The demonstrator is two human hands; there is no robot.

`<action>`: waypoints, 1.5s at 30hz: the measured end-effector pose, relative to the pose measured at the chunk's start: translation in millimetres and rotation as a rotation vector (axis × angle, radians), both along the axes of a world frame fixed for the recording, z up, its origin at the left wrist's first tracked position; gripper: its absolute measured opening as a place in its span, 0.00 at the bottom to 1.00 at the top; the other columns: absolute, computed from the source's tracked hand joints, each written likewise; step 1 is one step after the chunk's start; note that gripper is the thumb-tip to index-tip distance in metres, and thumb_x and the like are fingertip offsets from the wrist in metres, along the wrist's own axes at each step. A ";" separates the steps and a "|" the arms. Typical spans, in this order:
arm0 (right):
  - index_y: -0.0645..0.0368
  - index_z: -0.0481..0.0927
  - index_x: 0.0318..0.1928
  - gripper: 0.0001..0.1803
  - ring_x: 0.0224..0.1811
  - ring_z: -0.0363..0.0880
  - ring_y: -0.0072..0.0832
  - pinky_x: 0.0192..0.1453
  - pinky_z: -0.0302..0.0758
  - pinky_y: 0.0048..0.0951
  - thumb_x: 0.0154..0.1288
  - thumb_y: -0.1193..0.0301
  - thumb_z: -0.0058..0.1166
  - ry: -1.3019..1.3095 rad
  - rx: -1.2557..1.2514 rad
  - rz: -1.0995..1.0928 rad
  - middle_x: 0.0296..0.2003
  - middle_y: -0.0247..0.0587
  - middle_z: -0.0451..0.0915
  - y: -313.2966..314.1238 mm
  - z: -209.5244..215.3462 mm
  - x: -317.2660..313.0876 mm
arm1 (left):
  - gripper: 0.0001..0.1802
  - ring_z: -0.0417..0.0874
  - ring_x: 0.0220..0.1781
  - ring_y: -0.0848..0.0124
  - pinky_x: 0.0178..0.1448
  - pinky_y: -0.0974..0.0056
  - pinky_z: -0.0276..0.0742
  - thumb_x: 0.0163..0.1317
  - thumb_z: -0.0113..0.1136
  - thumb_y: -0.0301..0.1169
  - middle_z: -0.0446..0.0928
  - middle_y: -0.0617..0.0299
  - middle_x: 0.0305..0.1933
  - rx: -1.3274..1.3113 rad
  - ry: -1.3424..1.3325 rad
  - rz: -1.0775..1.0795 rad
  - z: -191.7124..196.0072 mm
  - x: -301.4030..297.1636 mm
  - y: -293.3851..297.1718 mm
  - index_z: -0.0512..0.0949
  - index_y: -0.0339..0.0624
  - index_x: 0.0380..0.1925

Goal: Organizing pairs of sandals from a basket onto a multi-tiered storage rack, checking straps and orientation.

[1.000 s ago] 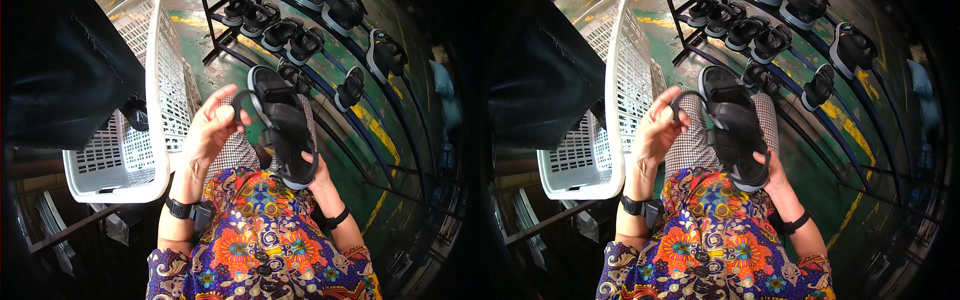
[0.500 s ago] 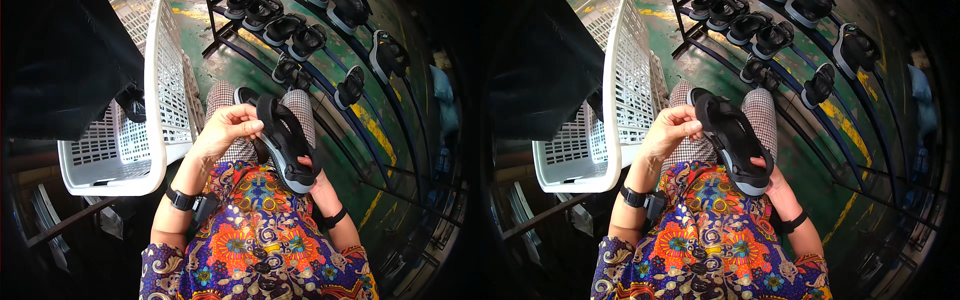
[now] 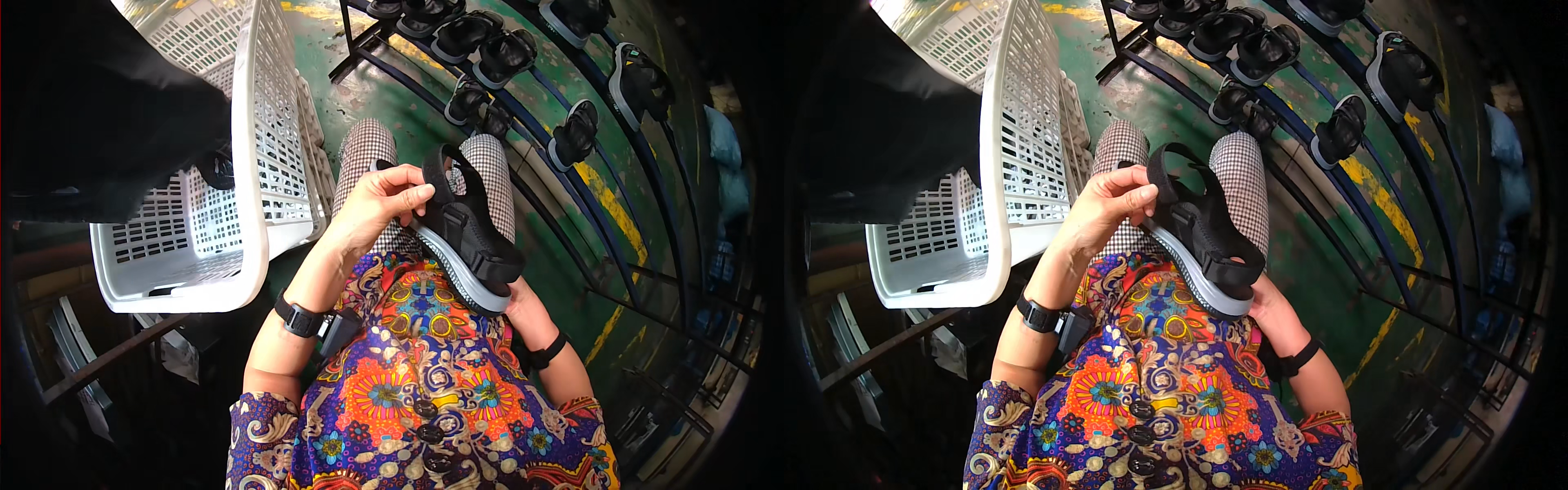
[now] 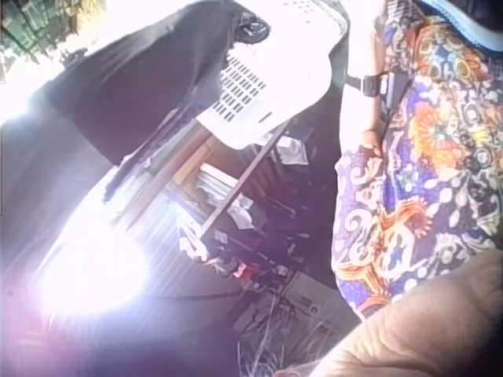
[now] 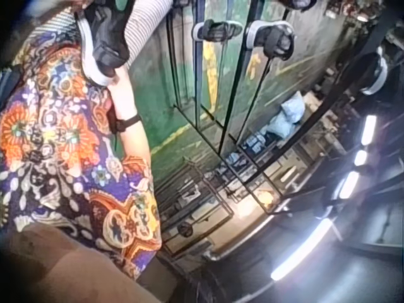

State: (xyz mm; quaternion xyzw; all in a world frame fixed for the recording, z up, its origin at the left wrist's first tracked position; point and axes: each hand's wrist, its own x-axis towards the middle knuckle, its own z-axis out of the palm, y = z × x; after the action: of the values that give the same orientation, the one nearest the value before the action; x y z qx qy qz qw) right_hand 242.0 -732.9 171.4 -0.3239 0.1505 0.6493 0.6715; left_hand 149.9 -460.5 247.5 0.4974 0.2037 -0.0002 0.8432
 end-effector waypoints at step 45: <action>0.57 0.75 0.44 0.18 0.21 0.74 0.20 0.27 0.72 0.23 0.53 0.73 0.66 -1.569 -0.454 0.307 0.26 0.35 0.78 52.8 96.4 10.2 | 0.03 0.81 0.31 0.77 0.39 0.72 0.78 0.61 0.61 0.24 0.77 0.68 0.29 -0.024 -0.021 -0.258 -35.9 24.1 -30.5 0.77 0.36 0.30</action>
State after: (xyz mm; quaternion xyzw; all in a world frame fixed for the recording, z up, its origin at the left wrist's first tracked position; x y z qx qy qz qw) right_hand 252.2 -680.1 267.8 -0.8270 -0.2800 0.2734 0.4037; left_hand 174.0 -491.0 211.6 0.5093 0.1291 -0.1059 0.8442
